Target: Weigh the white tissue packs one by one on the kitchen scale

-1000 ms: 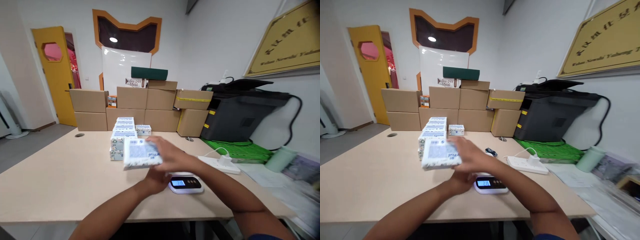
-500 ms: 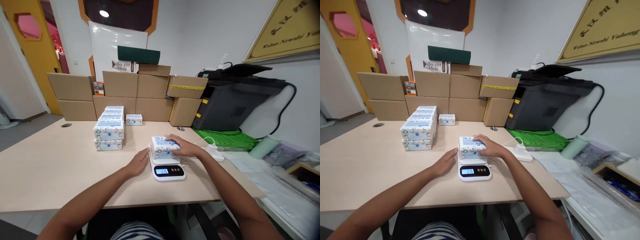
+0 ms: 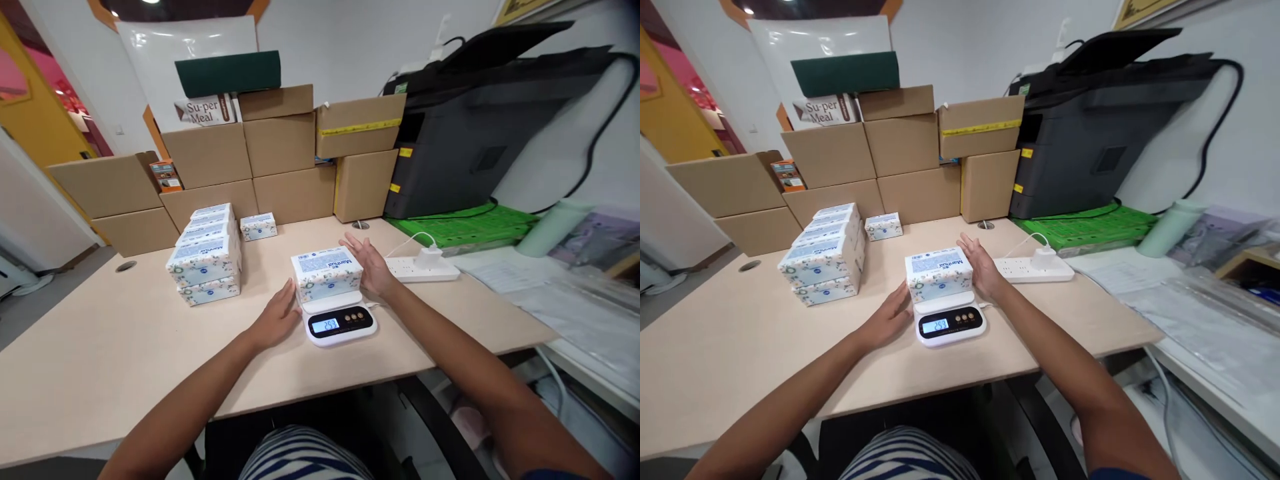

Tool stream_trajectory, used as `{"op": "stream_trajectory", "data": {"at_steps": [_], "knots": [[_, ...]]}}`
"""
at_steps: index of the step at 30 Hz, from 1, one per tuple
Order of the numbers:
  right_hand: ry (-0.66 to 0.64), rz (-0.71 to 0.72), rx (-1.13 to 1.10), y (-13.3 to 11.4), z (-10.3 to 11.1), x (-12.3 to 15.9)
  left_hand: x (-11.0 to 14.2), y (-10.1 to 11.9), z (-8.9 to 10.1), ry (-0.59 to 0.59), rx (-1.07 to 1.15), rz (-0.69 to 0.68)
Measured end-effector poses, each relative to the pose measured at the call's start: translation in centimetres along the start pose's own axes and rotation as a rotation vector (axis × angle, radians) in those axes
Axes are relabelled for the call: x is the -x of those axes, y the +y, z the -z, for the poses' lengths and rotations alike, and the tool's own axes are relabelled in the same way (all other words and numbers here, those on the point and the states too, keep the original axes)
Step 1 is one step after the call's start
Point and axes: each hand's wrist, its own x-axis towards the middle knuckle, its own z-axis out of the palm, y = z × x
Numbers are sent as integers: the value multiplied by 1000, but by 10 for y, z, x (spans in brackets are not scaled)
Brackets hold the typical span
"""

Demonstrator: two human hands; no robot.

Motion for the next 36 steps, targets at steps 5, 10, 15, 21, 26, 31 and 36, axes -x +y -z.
{"op": "stream_trajectory", "data": {"at_steps": [5, 10, 15, 21, 26, 31, 36], "knots": [[100, -135, -182, 7, -19, 6, 2, 3, 5, -110, -25, 49], [75, -205, -274, 12, -18, 4, 4, 4, 5, -106, -47, 69], [77, -235, -307, 10, -20, 7, 5, 0, 1, -83, -49, 50], [-7, -295, -268, 8, -24, 11, 6, -6, -2, -86, -69, 58], [-72, -327, -264, 12, -21, 10, 8, -7, -1, -69, -69, 39], [-122, -316, -244, 18, -16, 7, 9, -6, 1, -103, -78, 64], [-139, -305, -219, 17, -15, 7, 7, -7, 0, -96, -76, 50]]}}
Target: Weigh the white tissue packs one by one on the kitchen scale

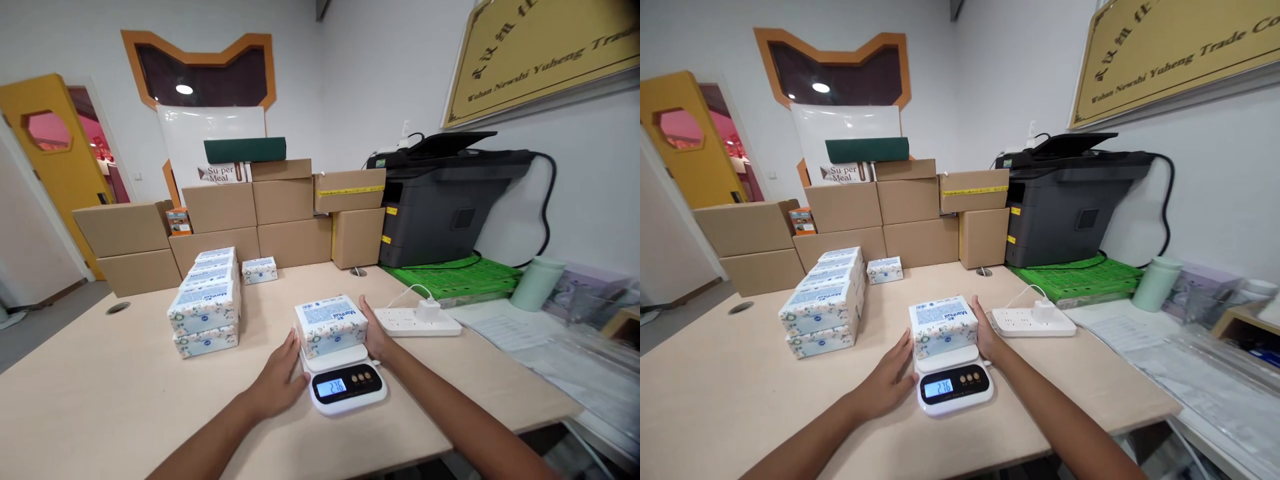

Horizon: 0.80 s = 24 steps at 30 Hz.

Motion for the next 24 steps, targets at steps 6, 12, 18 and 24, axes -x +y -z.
{"op": "stream_trajectory", "data": {"at_steps": [6, 12, 18, 24], "knots": [[141, -37, -6, -5, -6, 8, -2, 8, -1, -20, 3, 10], [189, -27, -12, -4, -4, 8, -2, 9, -3, -2, 10, -14], [133, 33, 25, 1, 7, 4, -3, 4, -5, 3, 10, -25], [110, 52, 38, 3, 8, 4, -3, 5, -6, 9, 16, -34]]}}
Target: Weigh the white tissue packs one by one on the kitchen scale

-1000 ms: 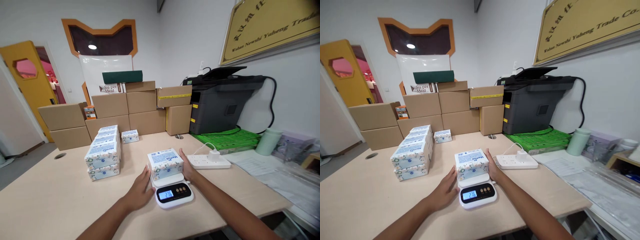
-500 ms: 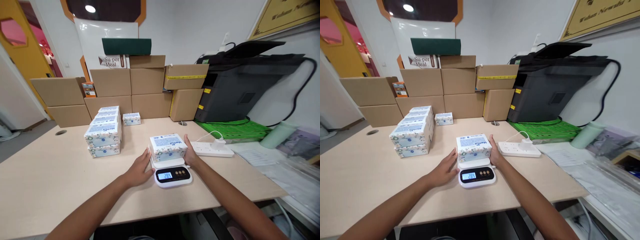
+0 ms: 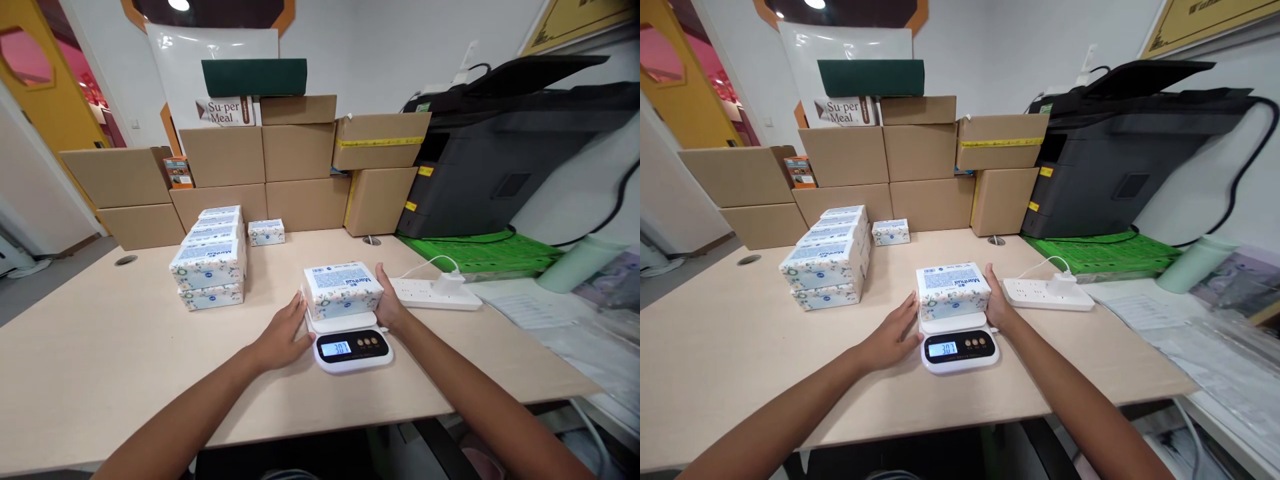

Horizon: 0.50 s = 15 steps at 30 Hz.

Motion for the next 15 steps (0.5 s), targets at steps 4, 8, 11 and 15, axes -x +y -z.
{"op": "stream_trajectory", "data": {"at_steps": [4, 8, 11, 15], "knots": [[25, -3, -6, -3, -3, 2, -1, -1, -1, 2, 12, 4], [78, -49, -57, -8, -10, 7, -2, 1, 0, -20, 2, 13], [97, -57, -85, -11, -13, 9, -3, 3, 1, -16, 3, 8], [73, -18, -68, -9, -10, 7, -4, 3, 1, -3, 2, -3]]}}
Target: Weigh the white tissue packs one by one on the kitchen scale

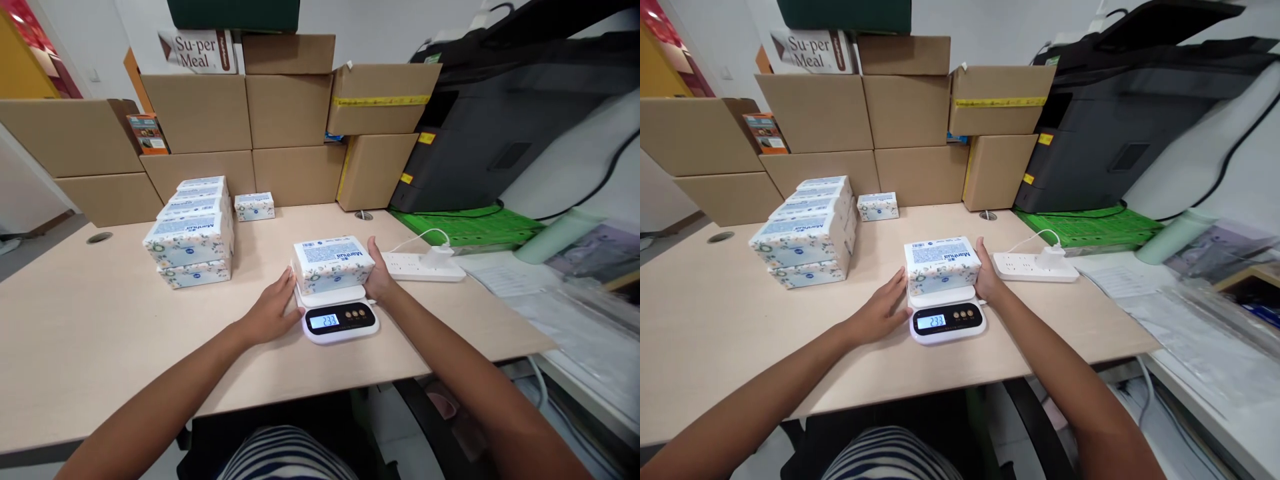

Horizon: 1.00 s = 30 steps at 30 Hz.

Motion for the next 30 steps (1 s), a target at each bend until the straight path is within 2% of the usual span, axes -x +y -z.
{"op": "stream_trajectory", "data": {"at_steps": [4, 10, 20, 30], "knots": [[-45, 24, 43, 1, 5, -3, -2, -1, 0, 3, 2, -14], [-14, 22, 27, -2, 4, -3, -5, 3, 0, -22, -37, -19], [-34, 15, 22, -3, 1, -1, -6, 6, 0, -17, -22, 10], [-86, 35, -8, 1, 13, -11, -4, 17, 4, -51, -56, 57]]}}
